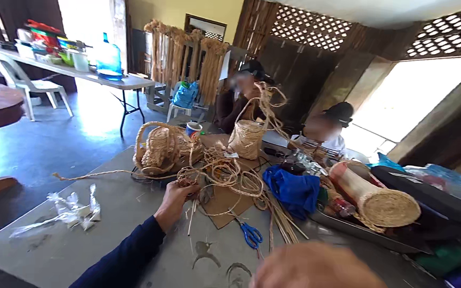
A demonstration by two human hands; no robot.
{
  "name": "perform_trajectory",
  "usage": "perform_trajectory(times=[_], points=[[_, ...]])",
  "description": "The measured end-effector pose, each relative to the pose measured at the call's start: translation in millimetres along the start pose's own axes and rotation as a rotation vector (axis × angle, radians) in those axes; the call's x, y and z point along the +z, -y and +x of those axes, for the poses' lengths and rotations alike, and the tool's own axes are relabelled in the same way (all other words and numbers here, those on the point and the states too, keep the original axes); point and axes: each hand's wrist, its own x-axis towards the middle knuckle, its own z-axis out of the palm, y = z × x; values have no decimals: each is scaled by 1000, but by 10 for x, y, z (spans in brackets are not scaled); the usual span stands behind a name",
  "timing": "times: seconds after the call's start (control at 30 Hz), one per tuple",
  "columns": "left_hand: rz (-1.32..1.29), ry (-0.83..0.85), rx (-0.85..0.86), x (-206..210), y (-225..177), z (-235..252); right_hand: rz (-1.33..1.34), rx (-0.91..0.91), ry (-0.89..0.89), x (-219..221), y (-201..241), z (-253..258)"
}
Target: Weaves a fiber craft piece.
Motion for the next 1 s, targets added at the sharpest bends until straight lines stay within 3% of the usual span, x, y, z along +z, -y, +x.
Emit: perform_trajectory(times=[0.13,0.23,0.37,1.0], points=[[-10,50,-1,25,-1,-21,-449,329,-388,-43,-774,283],[-23,71,-17,52,-32,-52,-453,638,-378,-2,-1315,433],[-39,120,-25,68,-24,-86,-243,783,-276,134,-1649,512],[-127,285,-80,64,26,-125,-167,799,-367,270,-1752,563]])
